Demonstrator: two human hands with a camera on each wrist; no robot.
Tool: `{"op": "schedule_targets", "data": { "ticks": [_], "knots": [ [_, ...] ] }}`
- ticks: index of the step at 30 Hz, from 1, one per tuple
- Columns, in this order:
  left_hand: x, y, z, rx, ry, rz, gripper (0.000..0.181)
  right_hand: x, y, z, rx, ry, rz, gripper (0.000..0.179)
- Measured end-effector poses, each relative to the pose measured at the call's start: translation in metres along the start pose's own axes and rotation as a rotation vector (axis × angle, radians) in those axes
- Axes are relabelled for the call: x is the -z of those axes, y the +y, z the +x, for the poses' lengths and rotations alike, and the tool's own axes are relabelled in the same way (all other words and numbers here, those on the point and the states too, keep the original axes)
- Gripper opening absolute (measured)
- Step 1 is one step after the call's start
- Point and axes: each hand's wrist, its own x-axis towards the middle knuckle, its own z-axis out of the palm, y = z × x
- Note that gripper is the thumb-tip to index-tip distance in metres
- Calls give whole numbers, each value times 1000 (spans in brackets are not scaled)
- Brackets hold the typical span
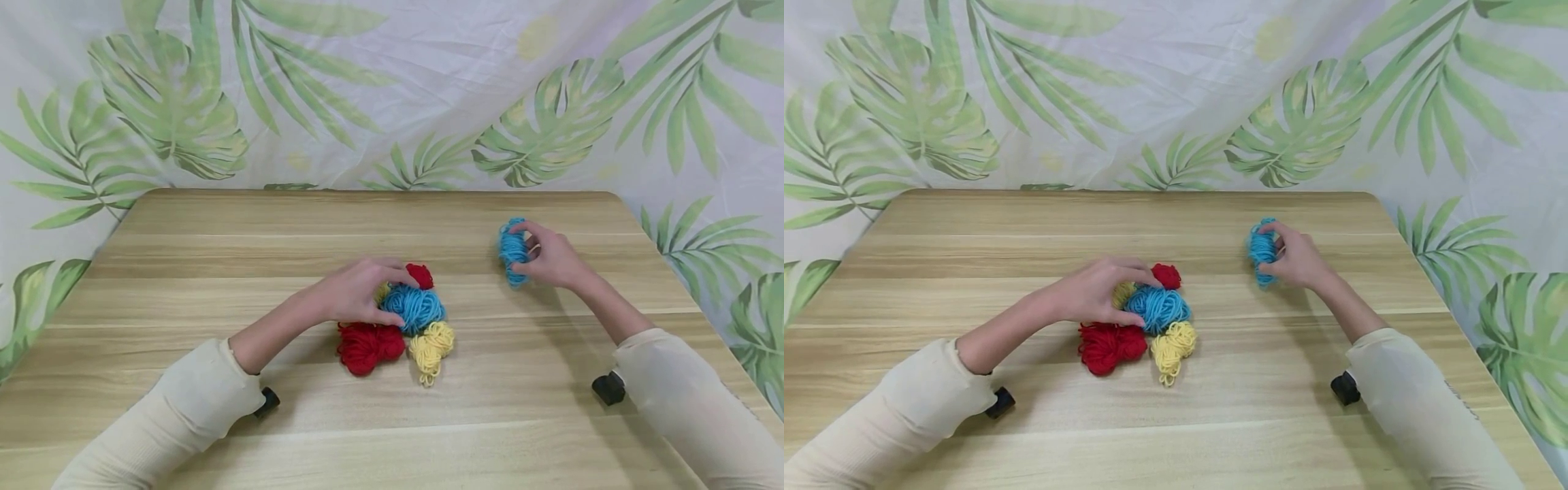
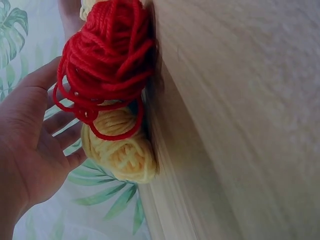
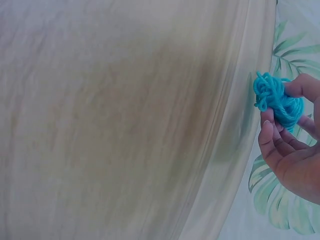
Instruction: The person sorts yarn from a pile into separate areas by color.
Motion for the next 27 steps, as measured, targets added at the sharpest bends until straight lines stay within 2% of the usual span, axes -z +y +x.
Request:
{"op": "schedule_targets", "data": {
  "ticks": [12,27],
  "knots": [
    [-2,-3,5,6,-26,14,50,12,16,-5,-64,-8,4,57],
    [-2,-6,6,6,-43,28,50,30,39,-15,-89,35,-63,60]
  ]
}}
